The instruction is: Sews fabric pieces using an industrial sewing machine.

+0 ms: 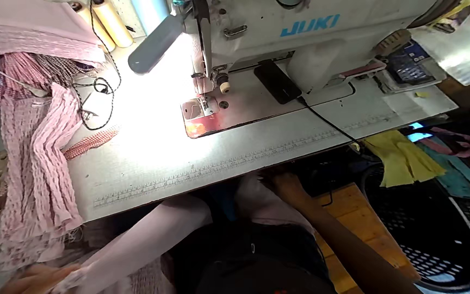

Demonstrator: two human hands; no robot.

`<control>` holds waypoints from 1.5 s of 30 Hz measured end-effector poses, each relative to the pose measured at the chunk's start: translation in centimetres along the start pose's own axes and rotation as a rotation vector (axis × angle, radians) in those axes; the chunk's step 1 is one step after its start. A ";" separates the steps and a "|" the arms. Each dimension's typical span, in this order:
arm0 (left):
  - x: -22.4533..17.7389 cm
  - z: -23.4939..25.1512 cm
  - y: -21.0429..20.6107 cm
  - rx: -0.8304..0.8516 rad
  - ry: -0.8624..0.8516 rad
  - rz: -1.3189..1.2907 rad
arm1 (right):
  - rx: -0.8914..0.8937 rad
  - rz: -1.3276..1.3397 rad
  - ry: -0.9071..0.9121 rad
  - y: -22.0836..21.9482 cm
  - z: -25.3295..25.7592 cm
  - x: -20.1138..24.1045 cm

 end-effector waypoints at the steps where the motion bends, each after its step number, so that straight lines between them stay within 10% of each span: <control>1: 0.0 0.2 -0.6 0.018 -0.004 0.032 | 0.047 -0.023 -0.008 0.2 0.3 0.3; 10: 0.9 -0.1 -1.7 0.041 0.016 0.024 | 0.014 -0.054 0.138 0.3 0.7 2.5; 16: 0.3 1.1 -3.6 0.122 0.009 0.026 | 0.555 -0.164 0.016 -3.1 4.0 8.0; 31: 1.6 2.0 -6.3 0.200 0.032 -0.096 | 0.460 0.197 -0.109 -4.2 4.9 7.9; 37: 1.2 1.8 -6.7 0.186 0.052 -0.052 | 0.553 0.141 0.115 -0.8 4.5 8.1; 45: 1.5 2.5 -7.1 0.240 0.048 -0.050 | -0.001 0.487 0.469 10.9 -3.4 6.1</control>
Point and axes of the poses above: each hand's wrist, its own z-axis towards the middle knuckle, its own y-axis out of the back of the hand, x = y × z, the point moved 5 cm from there along z, towards the middle knuckle, and after that the axes turned 10 degrees about x, right-handed, at the moved point
